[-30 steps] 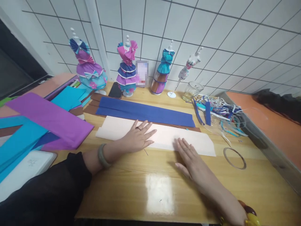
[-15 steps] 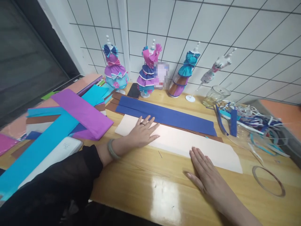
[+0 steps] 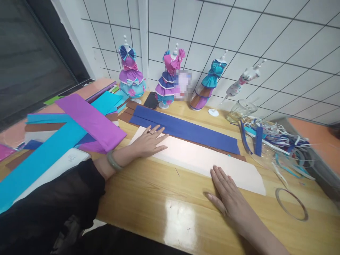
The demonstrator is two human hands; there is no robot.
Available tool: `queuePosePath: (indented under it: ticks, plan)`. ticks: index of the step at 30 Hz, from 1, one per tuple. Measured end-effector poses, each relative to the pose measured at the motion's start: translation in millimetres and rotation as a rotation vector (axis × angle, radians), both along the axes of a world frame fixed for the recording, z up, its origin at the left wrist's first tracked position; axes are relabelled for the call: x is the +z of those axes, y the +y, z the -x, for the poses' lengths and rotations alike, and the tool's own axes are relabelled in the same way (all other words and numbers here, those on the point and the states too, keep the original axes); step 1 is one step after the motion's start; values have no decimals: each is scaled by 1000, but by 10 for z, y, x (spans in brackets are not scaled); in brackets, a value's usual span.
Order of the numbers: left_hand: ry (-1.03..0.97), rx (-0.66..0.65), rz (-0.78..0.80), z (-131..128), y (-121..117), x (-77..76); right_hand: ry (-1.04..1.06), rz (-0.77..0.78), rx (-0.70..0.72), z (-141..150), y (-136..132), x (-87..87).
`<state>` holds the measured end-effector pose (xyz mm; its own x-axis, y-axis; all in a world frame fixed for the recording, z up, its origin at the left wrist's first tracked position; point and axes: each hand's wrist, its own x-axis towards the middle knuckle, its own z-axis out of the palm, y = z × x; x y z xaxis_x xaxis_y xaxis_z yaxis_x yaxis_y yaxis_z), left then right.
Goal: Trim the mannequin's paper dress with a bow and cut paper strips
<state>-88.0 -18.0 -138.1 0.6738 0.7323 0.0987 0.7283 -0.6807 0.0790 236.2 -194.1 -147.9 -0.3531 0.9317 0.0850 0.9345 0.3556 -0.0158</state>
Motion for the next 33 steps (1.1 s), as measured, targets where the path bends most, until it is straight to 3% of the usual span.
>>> queuePosePath:
  ticks: [12,18,21,25,33]
  plan:
    - [63,-13,4,46,80,16,-19,-19,-292,-824,-352,-123]
    - [40,-18,-27,10,109,15,-45,-40,-363,-931,-405,-161]
    - [9,-82,-42,-153,76,64,-39,-45,-363,-906,-392,-174]
    - [-70,-225,-45,-551,-24,146,-16,-53,-376,-872,-381,-151]
    - [-97,-420,32,-1182,-146,174,303,-38,-467,-1092,-104,237]
